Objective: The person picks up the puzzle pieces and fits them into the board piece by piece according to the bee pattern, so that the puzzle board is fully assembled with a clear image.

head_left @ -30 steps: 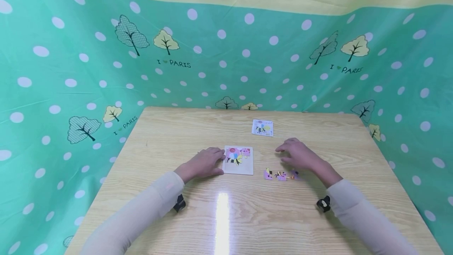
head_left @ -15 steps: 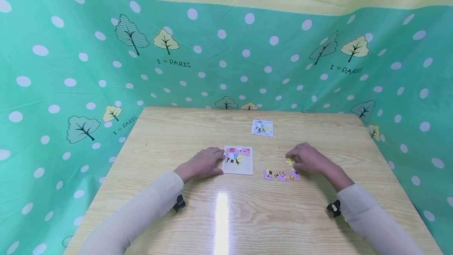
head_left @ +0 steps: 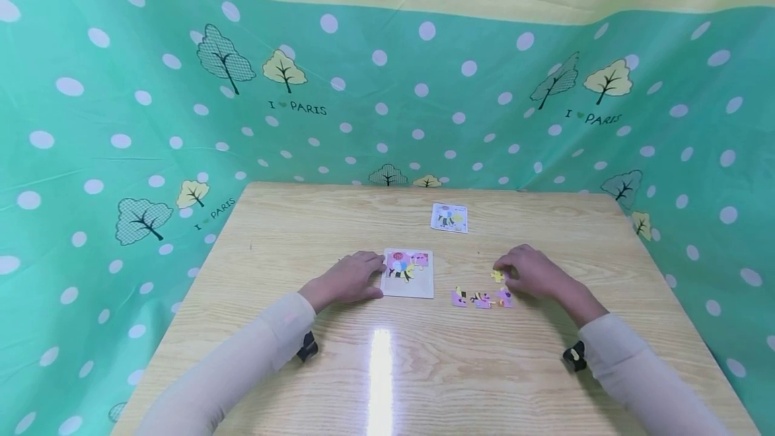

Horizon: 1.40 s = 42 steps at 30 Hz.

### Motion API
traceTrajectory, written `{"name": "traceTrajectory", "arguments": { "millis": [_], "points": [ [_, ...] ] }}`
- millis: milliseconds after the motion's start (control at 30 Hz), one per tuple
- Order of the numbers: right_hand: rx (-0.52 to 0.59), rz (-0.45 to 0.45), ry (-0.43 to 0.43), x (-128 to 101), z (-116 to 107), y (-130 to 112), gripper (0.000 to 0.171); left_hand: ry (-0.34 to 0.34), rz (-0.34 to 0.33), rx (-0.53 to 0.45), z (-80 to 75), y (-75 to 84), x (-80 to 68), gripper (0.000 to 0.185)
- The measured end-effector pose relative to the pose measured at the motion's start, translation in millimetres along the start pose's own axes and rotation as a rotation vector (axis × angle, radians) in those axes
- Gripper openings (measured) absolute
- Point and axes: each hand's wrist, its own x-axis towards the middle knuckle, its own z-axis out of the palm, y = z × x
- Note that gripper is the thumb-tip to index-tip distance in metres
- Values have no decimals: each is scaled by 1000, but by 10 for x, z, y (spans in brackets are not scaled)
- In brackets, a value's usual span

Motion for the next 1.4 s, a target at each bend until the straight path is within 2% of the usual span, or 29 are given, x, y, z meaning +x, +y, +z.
{"name": "traceTrajectory", "arguments": {
  "millis": [233, 467, 1133, 1400],
  "points": [
    [0, 14, 20, 28, -13, -6, 35, -4, -11, 2, 15, -13, 5, 63],
    [44, 3, 38, 112, -23, -95, 36, -8, -17, -20, 0, -7, 1, 63],
    [85, -58, 33, 510, 54, -616, 35, -27, -41, -20, 26, -9, 0, 65],
    [119, -74, -11, 665, 83, -861, 35, -34, -35, -7, 22, -9, 6, 65]
  ]
}}
